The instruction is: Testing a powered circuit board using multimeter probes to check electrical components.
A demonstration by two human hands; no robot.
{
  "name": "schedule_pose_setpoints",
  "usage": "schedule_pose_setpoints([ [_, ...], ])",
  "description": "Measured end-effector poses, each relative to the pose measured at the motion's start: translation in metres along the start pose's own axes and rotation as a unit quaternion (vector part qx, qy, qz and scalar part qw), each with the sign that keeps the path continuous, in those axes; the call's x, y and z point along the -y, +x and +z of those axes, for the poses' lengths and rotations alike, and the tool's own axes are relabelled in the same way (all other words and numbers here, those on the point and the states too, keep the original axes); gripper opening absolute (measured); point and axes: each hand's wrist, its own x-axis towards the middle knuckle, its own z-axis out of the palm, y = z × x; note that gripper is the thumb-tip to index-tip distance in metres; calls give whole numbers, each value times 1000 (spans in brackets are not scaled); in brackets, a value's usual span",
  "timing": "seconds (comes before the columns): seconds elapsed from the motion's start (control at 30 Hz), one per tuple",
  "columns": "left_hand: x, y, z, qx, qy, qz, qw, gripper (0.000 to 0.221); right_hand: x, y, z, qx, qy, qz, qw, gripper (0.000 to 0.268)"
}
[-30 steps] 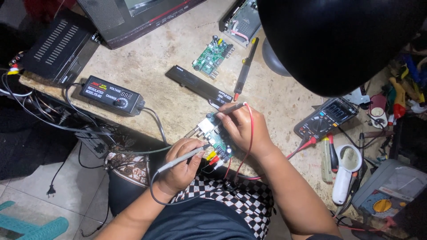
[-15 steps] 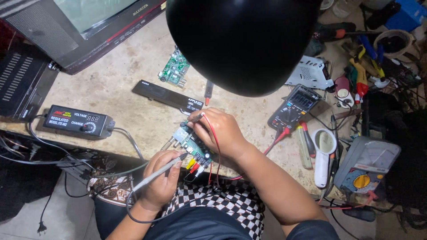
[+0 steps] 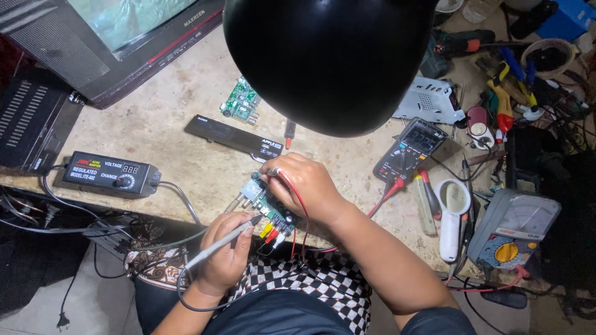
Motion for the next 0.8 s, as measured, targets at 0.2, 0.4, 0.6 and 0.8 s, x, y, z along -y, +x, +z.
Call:
schedule_pose_setpoints([
  [0.2,4,-3,2,-1,-11,8,1000,19,1,0,-1,3,11,14,1000,9],
  [0.4,-4,4,0,-13,-12,13,1000,20,-6,1,-3,-79,80,-30,993,17],
  [0.6,-6,7,9,-84,-16,27,996,12,-10,1,-12,-287,221,208,909,15],
  [0.8,-5,7,9,-82,-22,32,996,13,-28,5,-19,-333,315,293,839,21],
])
